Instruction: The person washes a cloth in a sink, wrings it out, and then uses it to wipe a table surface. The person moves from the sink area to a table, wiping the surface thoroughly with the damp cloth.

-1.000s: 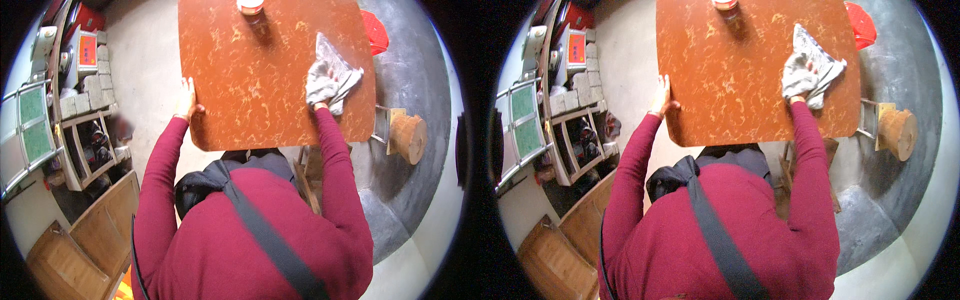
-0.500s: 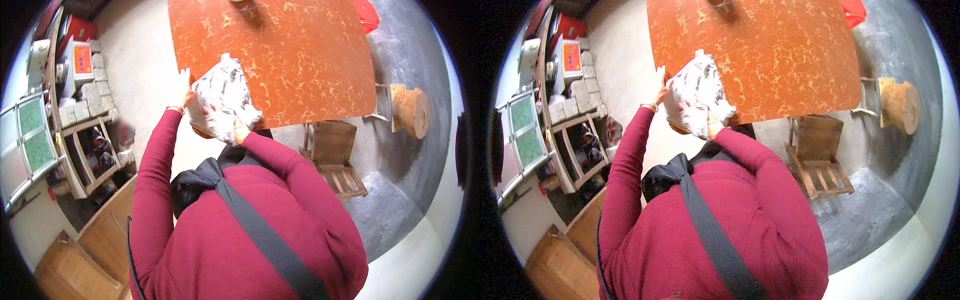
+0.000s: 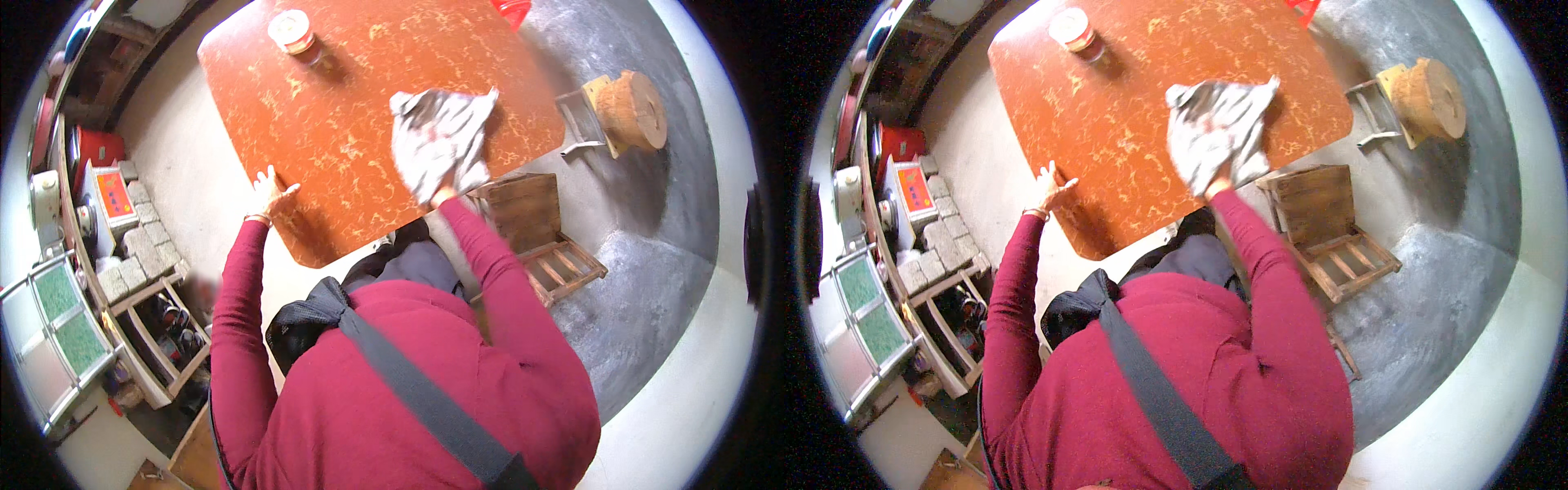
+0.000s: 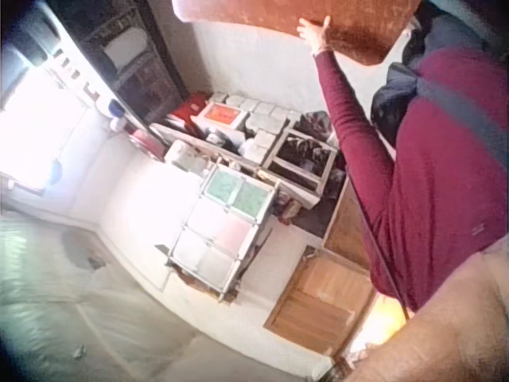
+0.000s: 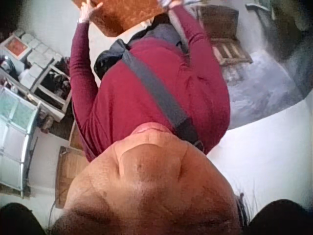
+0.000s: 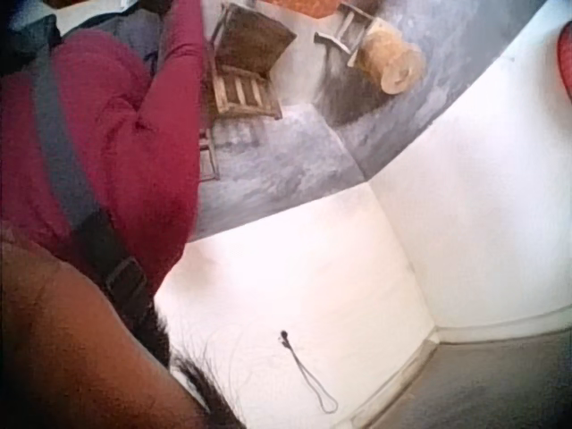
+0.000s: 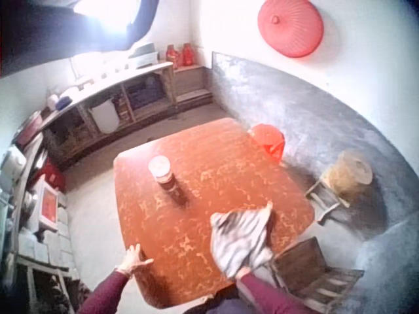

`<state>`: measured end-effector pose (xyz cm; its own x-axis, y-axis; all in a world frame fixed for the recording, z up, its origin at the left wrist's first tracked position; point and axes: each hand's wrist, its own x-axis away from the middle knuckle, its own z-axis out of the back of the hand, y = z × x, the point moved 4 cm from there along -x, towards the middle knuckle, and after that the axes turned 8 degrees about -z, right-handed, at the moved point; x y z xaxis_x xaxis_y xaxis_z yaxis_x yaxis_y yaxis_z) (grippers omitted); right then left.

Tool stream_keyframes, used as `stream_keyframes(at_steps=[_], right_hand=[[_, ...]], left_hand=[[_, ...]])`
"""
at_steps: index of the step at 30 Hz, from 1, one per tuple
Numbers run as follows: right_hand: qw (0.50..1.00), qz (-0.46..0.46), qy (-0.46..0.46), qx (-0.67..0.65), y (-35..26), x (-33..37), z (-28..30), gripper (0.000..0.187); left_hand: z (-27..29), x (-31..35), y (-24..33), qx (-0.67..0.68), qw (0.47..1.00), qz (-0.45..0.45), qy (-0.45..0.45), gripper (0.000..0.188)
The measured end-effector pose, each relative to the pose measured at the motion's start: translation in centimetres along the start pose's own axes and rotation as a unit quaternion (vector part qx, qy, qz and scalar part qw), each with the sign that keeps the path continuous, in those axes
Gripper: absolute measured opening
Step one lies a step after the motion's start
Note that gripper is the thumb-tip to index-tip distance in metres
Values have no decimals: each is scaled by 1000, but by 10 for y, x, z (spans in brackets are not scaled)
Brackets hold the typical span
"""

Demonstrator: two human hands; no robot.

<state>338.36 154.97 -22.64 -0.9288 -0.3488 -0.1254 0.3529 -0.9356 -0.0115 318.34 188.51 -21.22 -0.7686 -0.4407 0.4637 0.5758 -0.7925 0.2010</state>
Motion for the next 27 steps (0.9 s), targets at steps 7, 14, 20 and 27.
stream_keyframes(at_steps=[7,14,20,27], right_hand=[[991,118,-62,-28,5,40,20,60],[990,-104,-50,75,183,-108,10,61],[992,-63,-63,85,247,-215,-1,63],[992,-31,-100,66,263,-154,2,61]], left_hand=[[25,-41,92,33,998,-44,6,105],[10,-101,126,33,999,32,16,117],[7,-119,163,-90,982,153,-57,136],[16,-114,174,-75,987,141,-21,141]])
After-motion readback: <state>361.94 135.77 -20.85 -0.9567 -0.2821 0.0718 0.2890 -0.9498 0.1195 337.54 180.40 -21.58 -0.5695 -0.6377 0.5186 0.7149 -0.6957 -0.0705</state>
